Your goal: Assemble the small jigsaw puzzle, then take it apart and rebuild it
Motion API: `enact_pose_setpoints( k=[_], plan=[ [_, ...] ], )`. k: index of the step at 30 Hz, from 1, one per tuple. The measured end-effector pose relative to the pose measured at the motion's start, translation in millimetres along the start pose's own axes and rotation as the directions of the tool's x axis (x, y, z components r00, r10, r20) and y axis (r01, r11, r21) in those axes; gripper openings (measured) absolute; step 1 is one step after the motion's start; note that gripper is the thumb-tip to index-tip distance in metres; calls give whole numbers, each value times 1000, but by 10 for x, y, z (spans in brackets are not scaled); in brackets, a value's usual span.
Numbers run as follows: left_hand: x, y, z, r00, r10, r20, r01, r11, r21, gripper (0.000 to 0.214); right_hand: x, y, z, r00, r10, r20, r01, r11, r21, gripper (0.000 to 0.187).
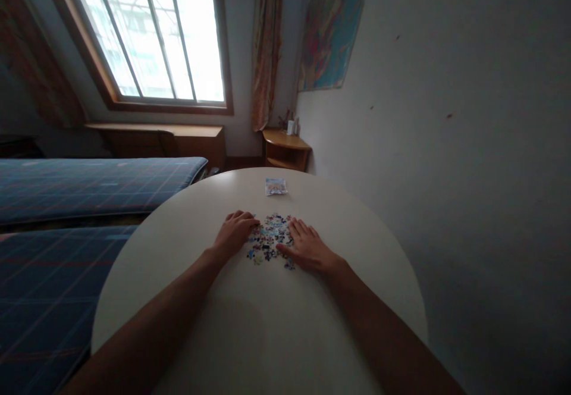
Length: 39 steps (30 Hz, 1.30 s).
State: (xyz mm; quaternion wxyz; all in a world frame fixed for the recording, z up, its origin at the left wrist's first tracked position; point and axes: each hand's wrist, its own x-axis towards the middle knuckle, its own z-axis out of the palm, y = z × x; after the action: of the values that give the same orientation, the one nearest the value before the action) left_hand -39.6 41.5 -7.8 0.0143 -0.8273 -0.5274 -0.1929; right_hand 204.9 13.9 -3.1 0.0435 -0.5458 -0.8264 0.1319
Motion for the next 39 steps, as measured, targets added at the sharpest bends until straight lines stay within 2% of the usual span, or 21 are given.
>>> enact_pose_setpoints(
  k=[13,16,19,23,28,31,34,39],
  plan=[
    [29,-152,69,999,-44,24,45,998,-41,28,-11,-22,-26,1000,11,16,-11,1000,8,102],
    [20,-225,26,992,-122,-25,122,992,-15,29,-5,3,-5,1000,0,15,-1,1000,16,102],
    [-7,-342,-23,966,-247,-73,250,968,25,30,0,20,9,1000,-11,24,10,1000,16,102],
    [-50,-461,-39,941,-332,-62,336,940,61,33,-7,6,1,1000,16,26,-16,1000,12,104],
    [-71,-453,30,952,-307,-17,307,949,66,45,-59,-45,-38,998,33,47,-35,999,36,104],
    [-88,-426,112,967,-249,53,246,968,58,49,-84,-77,-45,998,-4,67,1,999,33,105],
    [-105,-419,170,964,-237,118,231,971,60,56,-81,-93,-27,997,-19,72,18,1000,11,106],
    [-149,-378,116,949,-238,208,231,971,59,63,-62,-83,10,998,-39,42,40,999,-9,106]
  ],
)
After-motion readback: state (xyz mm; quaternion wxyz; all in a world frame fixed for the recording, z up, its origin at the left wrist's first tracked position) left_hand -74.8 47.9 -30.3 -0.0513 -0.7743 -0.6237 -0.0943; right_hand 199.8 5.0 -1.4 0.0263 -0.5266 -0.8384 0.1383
